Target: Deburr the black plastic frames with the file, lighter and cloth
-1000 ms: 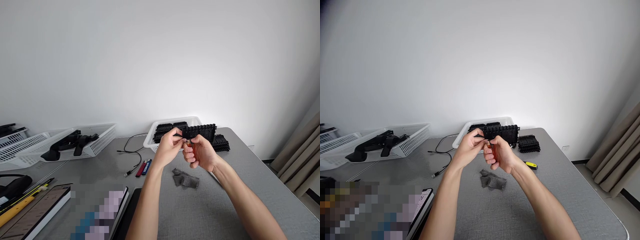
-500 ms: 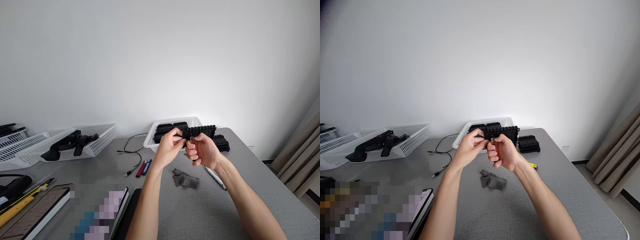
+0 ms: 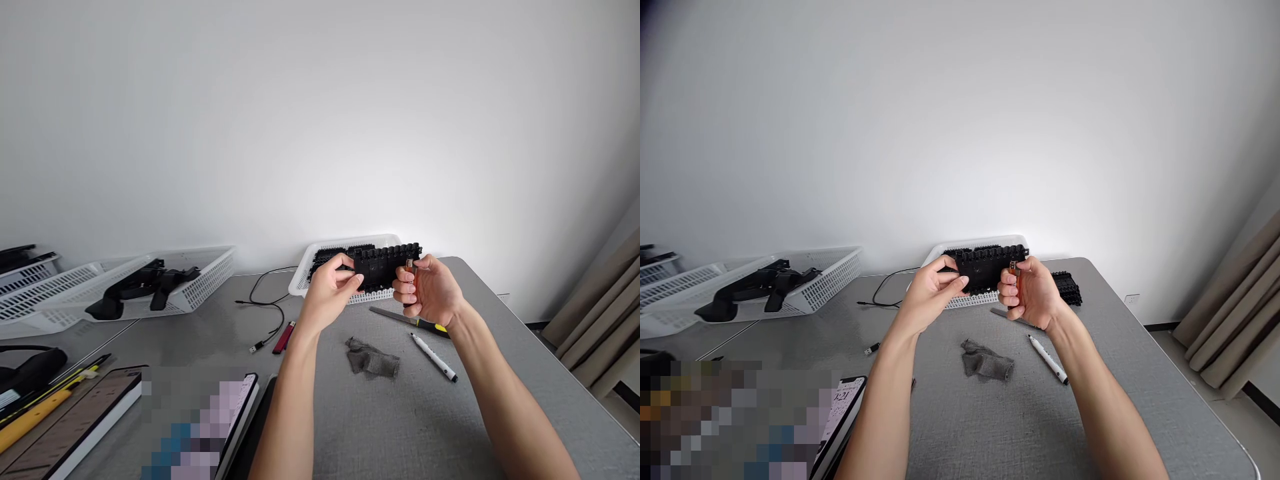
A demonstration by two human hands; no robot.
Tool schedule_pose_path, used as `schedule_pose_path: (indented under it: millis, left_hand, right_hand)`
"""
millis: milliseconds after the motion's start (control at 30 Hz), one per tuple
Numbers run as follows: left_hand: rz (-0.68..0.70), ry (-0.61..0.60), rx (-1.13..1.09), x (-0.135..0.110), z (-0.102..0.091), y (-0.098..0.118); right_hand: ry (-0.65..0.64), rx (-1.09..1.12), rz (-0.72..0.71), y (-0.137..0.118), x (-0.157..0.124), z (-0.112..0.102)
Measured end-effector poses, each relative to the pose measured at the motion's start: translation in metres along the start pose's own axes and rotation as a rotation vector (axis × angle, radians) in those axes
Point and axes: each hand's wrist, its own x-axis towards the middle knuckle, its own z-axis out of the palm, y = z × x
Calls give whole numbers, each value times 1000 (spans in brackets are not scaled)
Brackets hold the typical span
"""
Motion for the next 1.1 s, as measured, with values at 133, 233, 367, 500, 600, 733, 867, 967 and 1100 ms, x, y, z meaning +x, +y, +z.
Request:
schedule_pose_path:
  millis: [133, 233, 367, 500, 600, 733, 867, 967, 1100]
  left_hand:
    - [4, 9, -11, 0, -3, -2]
    - [6, 18, -18, 1, -4, -5]
    - [8, 24, -25, 1, -2, -4]
    - [9, 10, 2, 1, 4, -1]
    - [18, -21, 7, 1, 10, 1]
    - [35, -49, 41, 0, 16, 2]
    - [47, -58, 74, -1, 18, 2]
    - [52, -66, 85, -1, 18, 3]
    - [56, -71, 90, -2, 18, 4]
  right_hand:
    - [17, -9, -31, -6, -2, -8]
    - [12, -33, -54, -7, -4, -9]
    - [-15, -93, -40, -2, -3, 1]
    - [-56, -172, 41, 14, 5, 16]
    - [-63, -211, 70, 25, 12, 23]
    - [-44, -224, 79, 31, 15, 24]
    - [-36, -228, 99, 29, 14, 22]
    - [-43, -229, 114, 28, 13, 20]
    - [-53, -202, 115, 26, 13, 20]
